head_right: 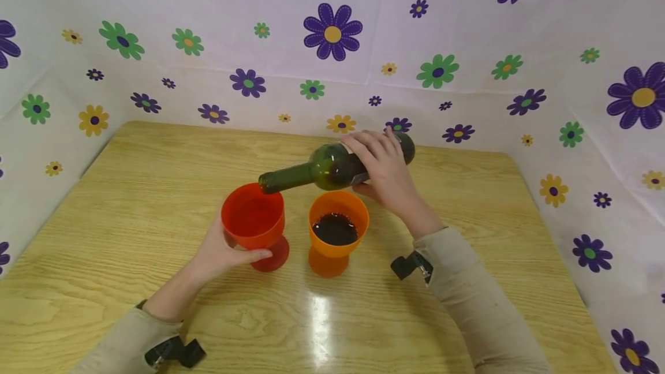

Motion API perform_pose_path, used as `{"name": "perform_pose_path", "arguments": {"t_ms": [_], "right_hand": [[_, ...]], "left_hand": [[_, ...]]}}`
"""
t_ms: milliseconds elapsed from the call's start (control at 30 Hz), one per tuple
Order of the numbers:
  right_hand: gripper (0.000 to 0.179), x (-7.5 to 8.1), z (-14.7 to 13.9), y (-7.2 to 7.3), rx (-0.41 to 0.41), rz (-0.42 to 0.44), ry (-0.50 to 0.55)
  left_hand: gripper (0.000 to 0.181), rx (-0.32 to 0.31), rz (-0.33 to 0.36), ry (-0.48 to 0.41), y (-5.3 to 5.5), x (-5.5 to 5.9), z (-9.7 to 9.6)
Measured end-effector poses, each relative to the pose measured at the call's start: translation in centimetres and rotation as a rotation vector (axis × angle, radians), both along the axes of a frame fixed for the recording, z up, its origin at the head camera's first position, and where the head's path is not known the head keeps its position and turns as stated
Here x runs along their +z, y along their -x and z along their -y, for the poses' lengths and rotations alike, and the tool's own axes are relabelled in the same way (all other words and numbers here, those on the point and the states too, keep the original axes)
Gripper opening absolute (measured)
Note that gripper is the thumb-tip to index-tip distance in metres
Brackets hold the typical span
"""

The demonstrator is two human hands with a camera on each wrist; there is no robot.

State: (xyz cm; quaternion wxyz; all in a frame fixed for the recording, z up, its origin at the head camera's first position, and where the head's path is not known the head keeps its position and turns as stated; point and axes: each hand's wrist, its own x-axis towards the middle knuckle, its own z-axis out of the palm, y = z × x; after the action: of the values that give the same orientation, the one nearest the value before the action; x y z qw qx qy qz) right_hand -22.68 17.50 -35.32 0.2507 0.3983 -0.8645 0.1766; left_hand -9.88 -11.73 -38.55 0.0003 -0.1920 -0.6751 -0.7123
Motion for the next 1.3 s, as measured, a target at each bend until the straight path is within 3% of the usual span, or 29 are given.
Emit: {"name": "perform_pose_path", "arguments": {"t_ms": [1300], "right_hand": [[0.095,1.1,0.4,0.6,0.038,-0.174,-0.044]], "left_hand": [[0.087,0.01,0.065,0.071,-0.1,-0.1,0.1]]}}
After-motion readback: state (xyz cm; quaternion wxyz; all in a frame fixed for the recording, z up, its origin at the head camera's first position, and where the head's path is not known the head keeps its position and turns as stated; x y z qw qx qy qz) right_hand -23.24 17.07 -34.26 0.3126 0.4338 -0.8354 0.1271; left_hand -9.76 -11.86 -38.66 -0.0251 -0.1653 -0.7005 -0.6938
